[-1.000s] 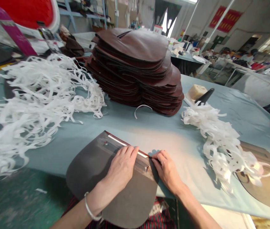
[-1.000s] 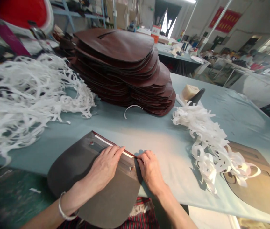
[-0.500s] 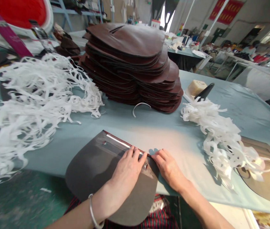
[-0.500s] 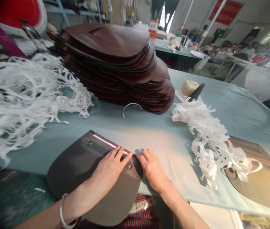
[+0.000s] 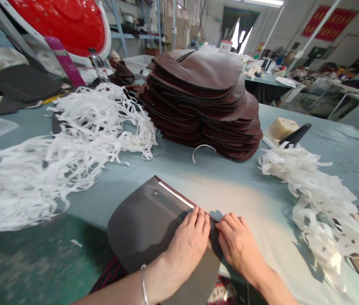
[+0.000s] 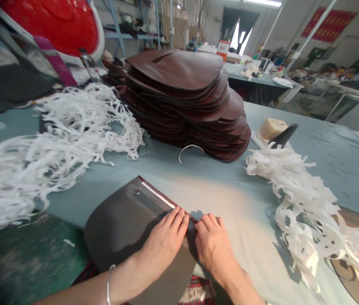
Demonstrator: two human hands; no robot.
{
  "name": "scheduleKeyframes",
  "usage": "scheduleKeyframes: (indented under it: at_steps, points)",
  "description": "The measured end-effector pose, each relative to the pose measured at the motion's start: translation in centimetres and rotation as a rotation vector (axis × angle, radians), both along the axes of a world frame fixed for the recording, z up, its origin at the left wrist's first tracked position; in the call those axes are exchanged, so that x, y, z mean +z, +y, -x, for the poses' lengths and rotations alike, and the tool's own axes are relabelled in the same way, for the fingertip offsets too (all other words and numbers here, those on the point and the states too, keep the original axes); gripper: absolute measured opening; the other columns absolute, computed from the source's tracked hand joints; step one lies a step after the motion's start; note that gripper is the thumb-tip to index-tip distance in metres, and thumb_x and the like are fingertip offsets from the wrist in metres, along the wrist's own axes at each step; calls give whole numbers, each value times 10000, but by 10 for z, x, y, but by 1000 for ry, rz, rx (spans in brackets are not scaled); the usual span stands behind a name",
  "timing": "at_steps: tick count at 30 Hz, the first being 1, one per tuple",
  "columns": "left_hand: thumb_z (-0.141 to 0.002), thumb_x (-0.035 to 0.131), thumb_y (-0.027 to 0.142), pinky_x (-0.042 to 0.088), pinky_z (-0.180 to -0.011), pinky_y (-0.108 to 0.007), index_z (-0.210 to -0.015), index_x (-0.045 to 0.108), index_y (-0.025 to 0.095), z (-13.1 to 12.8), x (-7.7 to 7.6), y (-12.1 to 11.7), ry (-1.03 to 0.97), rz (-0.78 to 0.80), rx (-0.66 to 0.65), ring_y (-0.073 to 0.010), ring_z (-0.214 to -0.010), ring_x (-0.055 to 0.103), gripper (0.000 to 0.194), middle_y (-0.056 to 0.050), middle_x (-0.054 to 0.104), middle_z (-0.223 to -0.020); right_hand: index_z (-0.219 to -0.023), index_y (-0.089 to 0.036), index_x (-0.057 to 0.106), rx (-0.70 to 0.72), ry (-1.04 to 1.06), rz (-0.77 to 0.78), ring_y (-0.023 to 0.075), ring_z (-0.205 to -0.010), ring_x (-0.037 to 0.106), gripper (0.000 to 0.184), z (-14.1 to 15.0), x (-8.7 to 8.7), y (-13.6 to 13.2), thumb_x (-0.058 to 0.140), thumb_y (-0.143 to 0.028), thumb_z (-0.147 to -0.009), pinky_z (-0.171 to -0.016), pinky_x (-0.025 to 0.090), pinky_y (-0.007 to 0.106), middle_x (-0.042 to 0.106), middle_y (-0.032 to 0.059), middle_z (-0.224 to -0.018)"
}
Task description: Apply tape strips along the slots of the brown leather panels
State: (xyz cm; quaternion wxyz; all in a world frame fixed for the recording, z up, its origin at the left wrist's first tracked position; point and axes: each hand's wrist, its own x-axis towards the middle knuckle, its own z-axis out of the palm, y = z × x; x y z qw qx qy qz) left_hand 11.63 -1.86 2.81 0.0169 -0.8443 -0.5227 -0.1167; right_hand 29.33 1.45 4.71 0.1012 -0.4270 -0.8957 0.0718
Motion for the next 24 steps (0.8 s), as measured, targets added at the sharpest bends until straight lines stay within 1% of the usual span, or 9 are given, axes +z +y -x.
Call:
scheduleKeyframes:
  at_steps: [2, 4, 7, 10, 12, 14, 17, 21, 24]
  points:
    - [-866, 405, 64, 458, -1040, -413, -1229, 551, 133, 17, 2, 3, -138, 26, 22, -253, -1238, 521, 397, -138, 571, -1302, -879, -192, 596, -60, 136, 96, 212, -792, 488, 213, 9, 2, 10, 405, -102, -901, -714, 406, 363, 565, 67, -846]
    - [-879, 409, 74, 432, -1058, -414, -1194, 567, 155, 35, 3, 5, -233, 41, 78, -236, -1219, 522, 361, -111, 587, -1264, -985, -199, 589, -88, 257, 169, 204, -853, 514, 241, 23, 3, 20, 384, -91, -919, -763, 432, 345, 576, 66, -910]
    - [-885, 411, 72, 438, -1037, -427, -1204, 563, 138, 52, 0, 8, -238, 40, 103, -251, -1202, 524, 359, -113, 599, -1243, -1087, -199, 582, -76, 290, 203, 203, -910, 521, 263, 49, 1, 30, 408, -87, -924, -804, 441, 334, 580, 71, -970]
    - [-897, 409, 89, 436, -1037, -431, -1227, 556, 114, 55, -4, 6, -207, 19, 77, -271, -1232, 504, 362, -126, 596, -1269, -1003, -193, 615, -78, 131, 104, 221, -874, 501, 200, 67, -7, 30, 451, -113, -924, -755, 419, 351, 573, 80, -949]
    - [-906, 419, 115, 415, -1061, -440, -1234, 554, 107, 53, -4, 4, -212, 29, 87, -280, -1256, 484, 355, -131, 582, -1294, -951, -186, 619, -60, 14, -3, 232, -851, 481, 181, 70, -12, 26, 446, -136, -935, -723, 391, 367, 573, 89, -940]
    - [-911, 426, 131, 393, -1088, -436, -1252, 543, 118, 53, -3, 3, -239, 60, 101, -270, -1272, 469, 360, -117, 570, -1312, -955, -181, 615, -24, -51, -84, 241, -850, 468, 175, 69, -15, 25, 443, -154, -944, -710, 366, 376, 579, 95, -948]
    - [-924, 403, 129, 372, -1119, -403, -1300, 505, 148, 57, -1, 2, -312, 104, 96, -231, -1317, 428, 390, -88, 540, -1355, -950, -182, 611, 9, -73, -156, 243, -856, 461, 155, 64, -17, 31, 456, -173, -945, -700, 342, 374, 584, 97, -952]
    - [-938, 377, 132, 355, -1149, -384, -1310, 494, 175, 68, 1, 3, -409, 132, 39, -189, -1382, 354, 392, -71, 487, -1419, -909, -197, 606, 13, -91, -202, 242, -848, 464, 135, 63, -13, 48, 475, -185, -940, -696, 334, 365, 578, 83, -903]
    - [-935, 386, 123, 368, -1146, -367, -1279, 514, 195, 73, 5, 5, -489, 151, 18, -163, -1368, 377, 373, -57, 513, -1394, -887, -204, 605, 26, -87, -221, 239, -842, 478, 146, 65, -13, 57, 470, -176, -936, -701, 346, 361, 575, 80, -889]
